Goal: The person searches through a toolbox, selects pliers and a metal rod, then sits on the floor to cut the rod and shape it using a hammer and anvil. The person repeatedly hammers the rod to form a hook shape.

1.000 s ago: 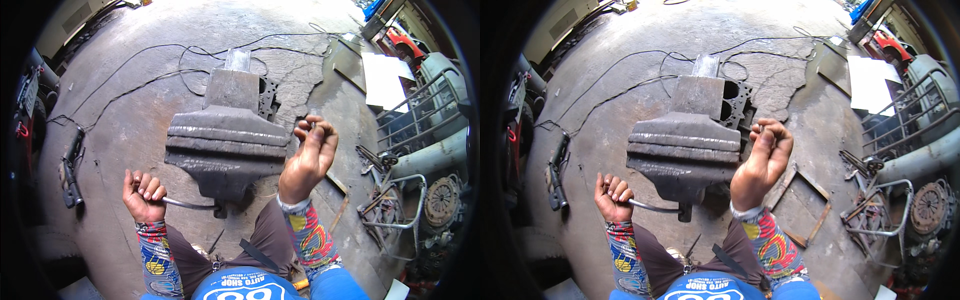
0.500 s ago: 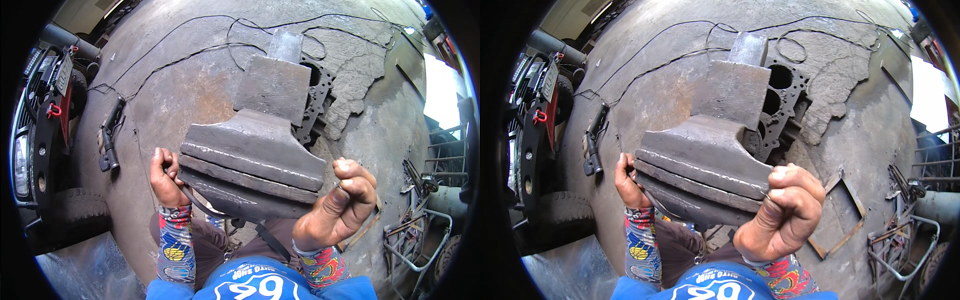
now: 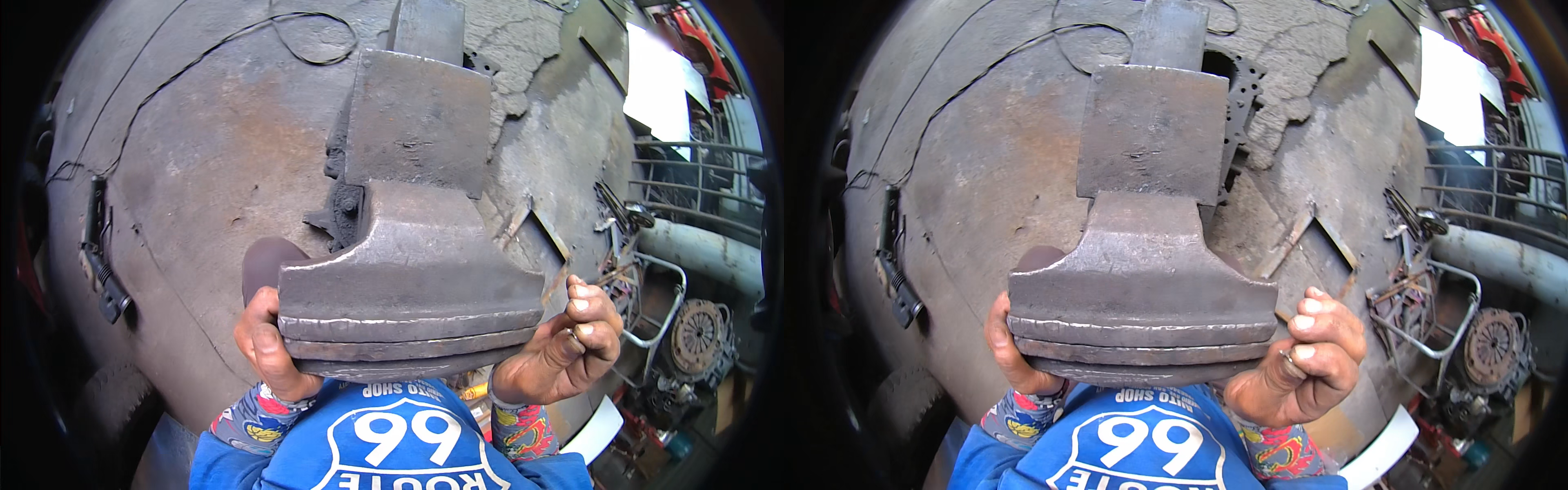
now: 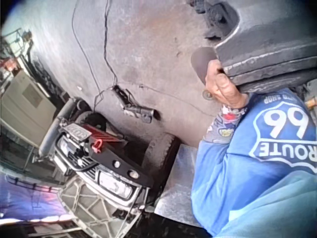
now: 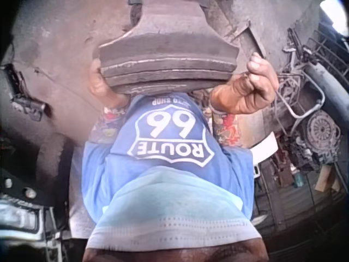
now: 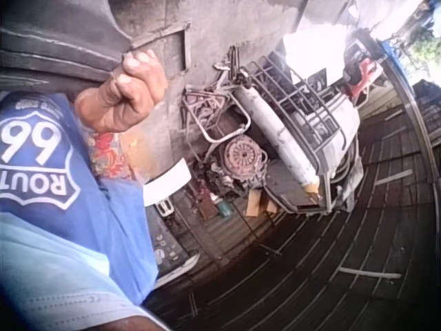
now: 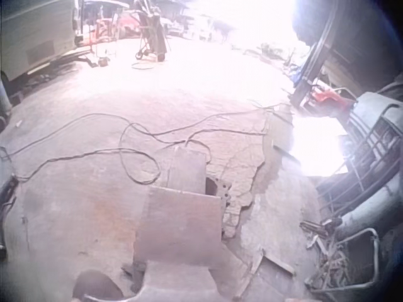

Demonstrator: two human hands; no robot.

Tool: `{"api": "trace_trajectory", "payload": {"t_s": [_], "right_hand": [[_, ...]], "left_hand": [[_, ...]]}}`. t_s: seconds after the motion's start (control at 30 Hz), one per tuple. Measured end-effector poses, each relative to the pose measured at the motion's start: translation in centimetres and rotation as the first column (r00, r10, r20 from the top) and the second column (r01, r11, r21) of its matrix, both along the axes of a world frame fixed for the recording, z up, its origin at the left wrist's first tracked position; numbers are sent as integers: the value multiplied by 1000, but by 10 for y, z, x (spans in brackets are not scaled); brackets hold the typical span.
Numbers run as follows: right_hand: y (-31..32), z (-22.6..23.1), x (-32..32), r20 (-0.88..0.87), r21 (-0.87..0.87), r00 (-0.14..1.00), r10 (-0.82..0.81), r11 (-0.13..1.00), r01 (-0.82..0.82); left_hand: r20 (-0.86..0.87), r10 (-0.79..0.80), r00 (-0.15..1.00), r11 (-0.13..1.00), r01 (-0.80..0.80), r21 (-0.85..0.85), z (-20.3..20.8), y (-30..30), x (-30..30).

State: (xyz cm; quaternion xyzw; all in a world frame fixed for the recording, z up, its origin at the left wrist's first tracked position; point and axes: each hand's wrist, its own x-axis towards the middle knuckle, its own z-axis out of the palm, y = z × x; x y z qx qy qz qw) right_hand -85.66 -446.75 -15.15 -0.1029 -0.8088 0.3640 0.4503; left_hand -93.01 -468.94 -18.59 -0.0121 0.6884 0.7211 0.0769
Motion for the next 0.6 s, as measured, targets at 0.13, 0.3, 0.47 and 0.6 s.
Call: {"api": "trace_trajectory", "payload": {"t_s": [0.13,0.3,0.47,0.6], "right_hand": [[-3,4,-2,35,72,999,-32,997,30],[-9,10,-7,131,104,981,-144,986,131],[-4,11,-3,182,142,975,-129,984,104],[-2,9,0,143,138,981,-131,984,112]], "left_hand": [[3,-92,996,989,91,119,-2,-1,-5],[-53,-120,991,982,127,139,-5,1,-9],[-56,-189,980,971,195,135,-4,6,-11],[-60,-175,983,975,182,130,-2,9,-9]]}}
